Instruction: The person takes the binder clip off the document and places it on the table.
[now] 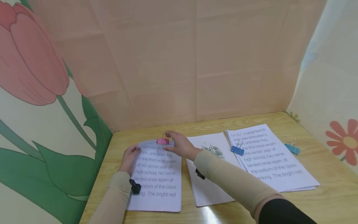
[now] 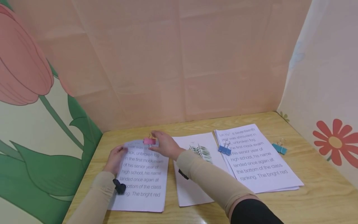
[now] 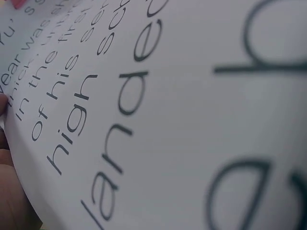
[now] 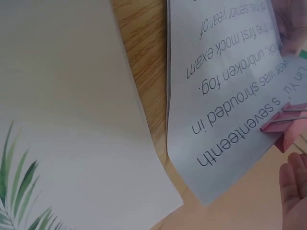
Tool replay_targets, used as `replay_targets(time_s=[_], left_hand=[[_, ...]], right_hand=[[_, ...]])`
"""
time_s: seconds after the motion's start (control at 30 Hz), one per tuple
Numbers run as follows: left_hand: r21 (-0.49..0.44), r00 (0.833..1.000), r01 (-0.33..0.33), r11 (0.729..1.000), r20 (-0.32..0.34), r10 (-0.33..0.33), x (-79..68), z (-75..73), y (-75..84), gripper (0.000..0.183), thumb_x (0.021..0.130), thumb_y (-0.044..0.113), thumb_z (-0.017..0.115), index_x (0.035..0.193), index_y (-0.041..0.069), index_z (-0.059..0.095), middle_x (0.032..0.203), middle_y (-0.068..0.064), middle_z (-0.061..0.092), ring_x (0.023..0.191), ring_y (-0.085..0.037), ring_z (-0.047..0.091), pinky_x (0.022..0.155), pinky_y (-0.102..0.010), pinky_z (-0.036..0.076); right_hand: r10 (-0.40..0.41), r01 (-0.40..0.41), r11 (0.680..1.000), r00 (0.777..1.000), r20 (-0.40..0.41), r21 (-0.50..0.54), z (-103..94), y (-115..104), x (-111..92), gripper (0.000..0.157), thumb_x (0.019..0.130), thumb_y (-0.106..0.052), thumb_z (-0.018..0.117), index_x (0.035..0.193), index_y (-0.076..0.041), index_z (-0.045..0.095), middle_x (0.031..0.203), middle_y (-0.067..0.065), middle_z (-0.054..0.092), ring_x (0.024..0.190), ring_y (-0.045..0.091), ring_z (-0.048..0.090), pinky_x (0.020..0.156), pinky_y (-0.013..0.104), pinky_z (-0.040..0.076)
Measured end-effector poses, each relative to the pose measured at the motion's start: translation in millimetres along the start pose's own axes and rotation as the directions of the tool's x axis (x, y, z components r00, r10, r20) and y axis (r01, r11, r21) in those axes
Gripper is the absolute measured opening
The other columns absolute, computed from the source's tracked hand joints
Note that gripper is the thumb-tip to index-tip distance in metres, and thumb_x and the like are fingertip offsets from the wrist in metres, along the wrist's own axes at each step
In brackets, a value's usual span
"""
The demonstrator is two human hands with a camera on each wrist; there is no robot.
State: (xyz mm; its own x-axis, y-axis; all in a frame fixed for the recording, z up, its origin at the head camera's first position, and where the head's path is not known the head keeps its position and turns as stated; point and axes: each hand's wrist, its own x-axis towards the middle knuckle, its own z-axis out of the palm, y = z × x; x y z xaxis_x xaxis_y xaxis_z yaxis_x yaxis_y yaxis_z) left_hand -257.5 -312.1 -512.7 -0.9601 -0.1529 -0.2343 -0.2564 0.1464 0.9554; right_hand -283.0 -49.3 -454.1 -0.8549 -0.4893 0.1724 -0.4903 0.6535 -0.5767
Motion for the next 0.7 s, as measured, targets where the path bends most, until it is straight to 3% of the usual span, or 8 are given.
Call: replay_targets(time_s=[0.43,0.57,0.7], left_hand=[[0.025,1.000,-0.008,1.000,0.019,0.007,3.3,6.3,-0.9,0.038,0.110,0.021,0.046,0.144,0.008,0.056,0.124,-0.013,0.066,0.105,-0.025,0.064,0.086,-0.036,0.050],[0.044,0.999,0.035,0.998,0.002,-0.035,3.1,6.1,0.0,0.040,0.110,0.021,0.045,0.147,0.010,0.053,0.133,-0.012,0.063,0.117,-0.027,0.060,0.100,-0.044,0.046],[0.065,0.997,0.082,0.995,0.000,-0.082,3.9,5.1,-2.0,0.042,0.110,0.021,0.044,0.150,0.011,0.050,0.138,-0.011,0.059,0.125,-0.029,0.055,0.109,-0.050,0.040]], right_hand=[[0.056,-0.056,0.998,0.997,-0.045,0.013,-2.8,1.7,-3.7,0.053,0.096,-0.031,0.076,0.137,-0.004,0.057,0.130,0.013,0.068,0.120,0.029,0.064,0.102,0.044,0.051],[0.091,-0.077,0.990,0.989,-0.118,0.122,-2.5,4.7,-1.8,0.050,0.096,-0.031,0.076,0.133,-0.002,0.058,0.129,0.014,0.068,0.120,0.031,0.065,0.101,0.044,0.053],[0.183,-0.117,0.949,0.961,-0.209,0.293,-1.3,8.1,0.6,0.057,0.093,-0.030,0.079,0.135,0.002,0.056,0.129,0.017,0.068,0.119,0.033,0.066,0.101,0.044,0.053]])
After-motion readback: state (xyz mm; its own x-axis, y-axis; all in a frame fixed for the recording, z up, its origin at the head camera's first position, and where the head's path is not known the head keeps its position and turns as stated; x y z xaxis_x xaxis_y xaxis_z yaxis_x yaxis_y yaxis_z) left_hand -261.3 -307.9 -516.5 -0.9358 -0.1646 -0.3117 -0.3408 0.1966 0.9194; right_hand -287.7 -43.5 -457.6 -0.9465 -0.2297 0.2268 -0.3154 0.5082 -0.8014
